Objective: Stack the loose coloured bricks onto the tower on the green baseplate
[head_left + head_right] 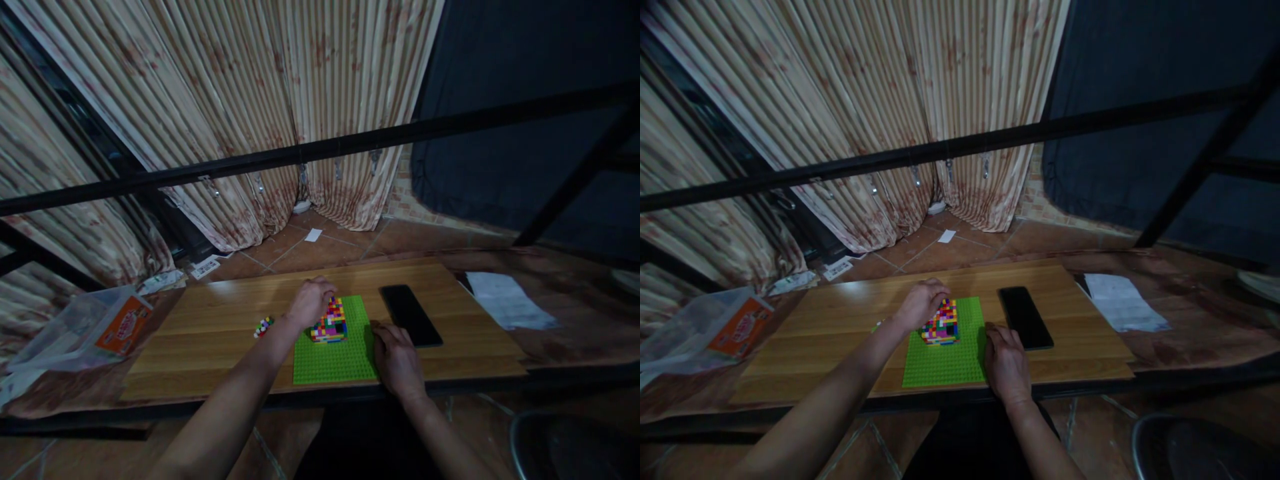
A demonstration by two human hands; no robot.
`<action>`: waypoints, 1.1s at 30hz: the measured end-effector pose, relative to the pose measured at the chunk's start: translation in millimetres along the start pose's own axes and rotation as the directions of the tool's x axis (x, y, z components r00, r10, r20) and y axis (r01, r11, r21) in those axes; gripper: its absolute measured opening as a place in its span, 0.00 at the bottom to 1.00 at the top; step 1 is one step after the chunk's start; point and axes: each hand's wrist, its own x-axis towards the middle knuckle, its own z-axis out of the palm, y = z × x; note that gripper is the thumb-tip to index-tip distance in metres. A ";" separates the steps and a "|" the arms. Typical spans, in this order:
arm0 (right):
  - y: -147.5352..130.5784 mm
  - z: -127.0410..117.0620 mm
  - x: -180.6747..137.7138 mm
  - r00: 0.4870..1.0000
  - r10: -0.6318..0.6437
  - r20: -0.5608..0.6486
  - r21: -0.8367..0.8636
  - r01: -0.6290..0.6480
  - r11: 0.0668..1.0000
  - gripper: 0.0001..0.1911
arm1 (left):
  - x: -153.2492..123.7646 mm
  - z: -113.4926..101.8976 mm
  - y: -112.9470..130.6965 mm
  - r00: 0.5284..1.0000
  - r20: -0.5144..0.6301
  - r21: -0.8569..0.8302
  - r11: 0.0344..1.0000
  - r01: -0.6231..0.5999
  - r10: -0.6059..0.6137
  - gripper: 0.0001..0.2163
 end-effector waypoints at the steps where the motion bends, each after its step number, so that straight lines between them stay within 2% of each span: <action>1: -0.2 -0.2 0.0 1.000 0.003 0.003 -0.001 -0.003 1.000 0.13 | 3.1 1.1 1.4 0.999 0.026 0.021 1.000 -0.019 0.018 0.13; 8: -0.8 -0.8 0.4 1.000 -0.001 -0.003 0.019 0.001 1.000 0.13 | 15.2 3.1 7.8 0.983 0.177 0.164 0.983 -0.084 0.054 0.13; 14: -0.8 -0.2 -0.1 1.000 0.004 0.004 0.011 -0.004 1.000 0.13 | 14.6 5.4 12.9 0.984 0.178 0.235 0.971 -0.042 0.000 0.13; 19: -1.5 -0.8 -0.1 1.000 -0.001 -0.007 0.017 0.001 1.000 0.13 | 13.6 7.3 16.4 0.989 0.140 0.208 0.978 0.011 -0.041 0.17; 28: -2.1 -1.0 0.2 1.000 0.000 -0.009 0.007 0.000 1.000 0.13 | 12.2 6.4 12.0 0.991 0.127 0.093 0.995 0.027 -0.039 0.20; 33: -3.8 -2.4 0.4 1.000 -0.003 -0.015 0.012 0.003 1.000 0.13 | 12.3 7.0 11.2 0.987 0.139 0.038 0.996 0.075 -0.079 0.21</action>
